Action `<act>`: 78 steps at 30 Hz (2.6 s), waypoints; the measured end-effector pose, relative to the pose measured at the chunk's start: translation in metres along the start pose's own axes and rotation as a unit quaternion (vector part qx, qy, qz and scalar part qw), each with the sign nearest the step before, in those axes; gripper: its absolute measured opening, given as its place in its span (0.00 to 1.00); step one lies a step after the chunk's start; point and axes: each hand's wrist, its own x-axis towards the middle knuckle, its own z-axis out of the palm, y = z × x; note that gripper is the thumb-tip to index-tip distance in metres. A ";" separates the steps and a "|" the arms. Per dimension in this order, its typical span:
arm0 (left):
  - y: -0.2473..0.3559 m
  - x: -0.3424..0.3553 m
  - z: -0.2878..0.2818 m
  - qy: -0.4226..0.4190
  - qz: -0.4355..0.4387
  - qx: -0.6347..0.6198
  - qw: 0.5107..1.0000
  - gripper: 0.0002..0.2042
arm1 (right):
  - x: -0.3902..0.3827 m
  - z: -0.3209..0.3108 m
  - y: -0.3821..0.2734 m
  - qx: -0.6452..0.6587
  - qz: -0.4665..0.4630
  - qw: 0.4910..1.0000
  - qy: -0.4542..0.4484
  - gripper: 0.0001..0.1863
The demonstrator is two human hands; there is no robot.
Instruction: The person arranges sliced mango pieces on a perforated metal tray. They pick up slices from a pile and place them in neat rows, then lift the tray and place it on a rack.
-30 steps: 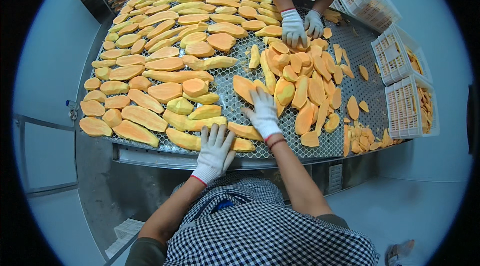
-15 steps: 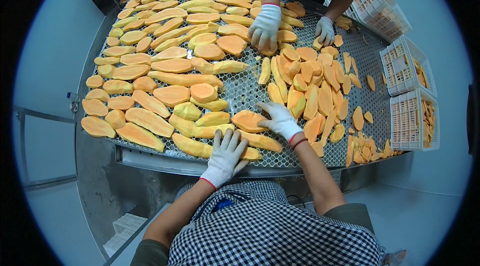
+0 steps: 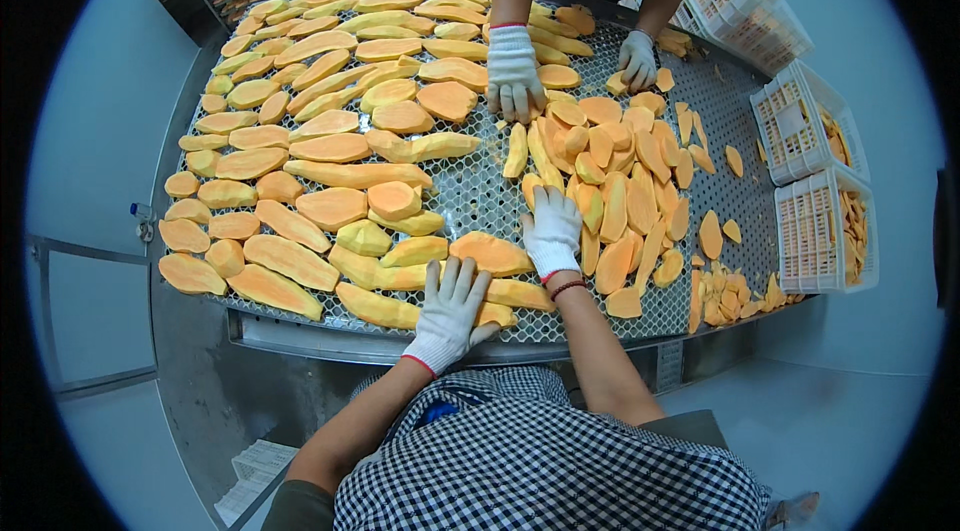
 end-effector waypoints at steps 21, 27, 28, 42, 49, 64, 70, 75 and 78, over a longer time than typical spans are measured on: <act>-0.074 0.041 -0.045 0.145 -0.186 0.070 0.969 0.35 | 0.010 0.017 -0.006 0.103 0.060 0.990 0.076 0.26; -0.124 0.067 -0.065 -0.024 -0.178 0.042 0.983 0.35 | 0.021 0.011 -0.001 0.124 0.023 0.991 -0.043 0.26; -0.124 0.071 -0.069 -0.040 -0.178 0.042 0.982 0.34 | 0.017 0.015 0.007 0.151 -0.025 0.987 -0.046 0.26; -0.180 0.068 -0.069 0.119 -0.241 -0.254 0.929 0.19 | 0.017 0.000 -0.033 0.273 -0.216 0.937 0.031 0.16; -0.176 0.077 -0.072 0.135 -0.243 -0.257 0.926 0.18 | 0.053 0.017 -0.127 0.112 -0.290 0.939 -0.143 0.11; -0.177 0.021 -0.163 0.313 -0.269 -0.440 0.798 0.17 | 0.022 -0.028 -0.007 0.312 -0.106 0.941 -0.079 0.20; -0.094 -0.007 -0.157 0.353 -0.127 -0.234 0.897 0.20 | -0.021 -0.076 -0.063 0.712 0.083 0.631 -0.296 0.29; -0.003 0.025 -0.105 0.231 -0.043 -0.082 0.969 0.29 | -0.044 -0.082 -0.089 0.747 0.117 0.540 -0.369 0.29; -0.004 0.011 -0.098 0.147 -0.013 -0.163 0.975 0.28 | -0.046 -0.061 -0.066 0.745 0.123 0.574 -0.315 0.24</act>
